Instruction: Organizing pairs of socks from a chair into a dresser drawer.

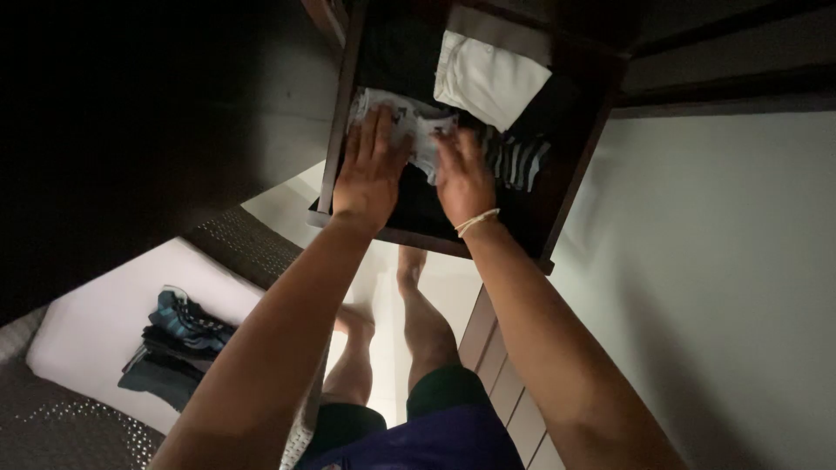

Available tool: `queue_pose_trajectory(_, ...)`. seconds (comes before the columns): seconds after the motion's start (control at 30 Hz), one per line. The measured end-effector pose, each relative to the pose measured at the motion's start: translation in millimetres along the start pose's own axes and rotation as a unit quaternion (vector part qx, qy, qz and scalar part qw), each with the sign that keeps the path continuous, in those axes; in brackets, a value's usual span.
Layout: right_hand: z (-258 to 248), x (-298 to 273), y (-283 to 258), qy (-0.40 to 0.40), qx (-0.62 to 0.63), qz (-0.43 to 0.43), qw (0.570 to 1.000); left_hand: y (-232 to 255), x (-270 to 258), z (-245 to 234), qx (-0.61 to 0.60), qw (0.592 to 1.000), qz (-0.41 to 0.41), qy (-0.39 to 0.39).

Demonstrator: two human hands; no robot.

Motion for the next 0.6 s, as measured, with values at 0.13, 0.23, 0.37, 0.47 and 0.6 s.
queue_pose_trajectory(0.13,-1.4,5.9,-0.9,-0.115,0.014,0.017,0.993,-2.0,4.8,-14.3,-0.092,0.994,-0.025,-0.045)
queue_pose_trajectory(0.23,3.4,5.8,0.6,-0.119,-0.047,-0.006,0.992,-3.1,8.3,-14.2,-0.073,0.989,-0.038,-0.125)
queue_pose_trajectory(0.37,5.8,10.8,-2.0,-0.156,-0.078,0.052,0.983,-4.6,9.0,-1.1,-0.106,0.989,-0.042,-0.092)
queue_pose_trajectory(0.47,4.3,17.2,-7.1,-0.167,-0.111,0.057,0.978,-5.4,11.0,9.6,-0.098,0.991,-0.043,-0.081)
queue_pose_trajectory(0.6,-9.0,25.5,-21.1,-0.24,-0.123,0.116,0.956,-6.0,5.5,0.1,-0.139,0.989,-0.032,-0.05)
Point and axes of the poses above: each hand's wrist, its own x-axis towards the middle knuckle, its own z-axis out of the palm, y = z × x, the point moved 3 cm from there along x, towards the middle knuckle, and after that the axes turned 11 degrees about z, right-handed, at the moved point
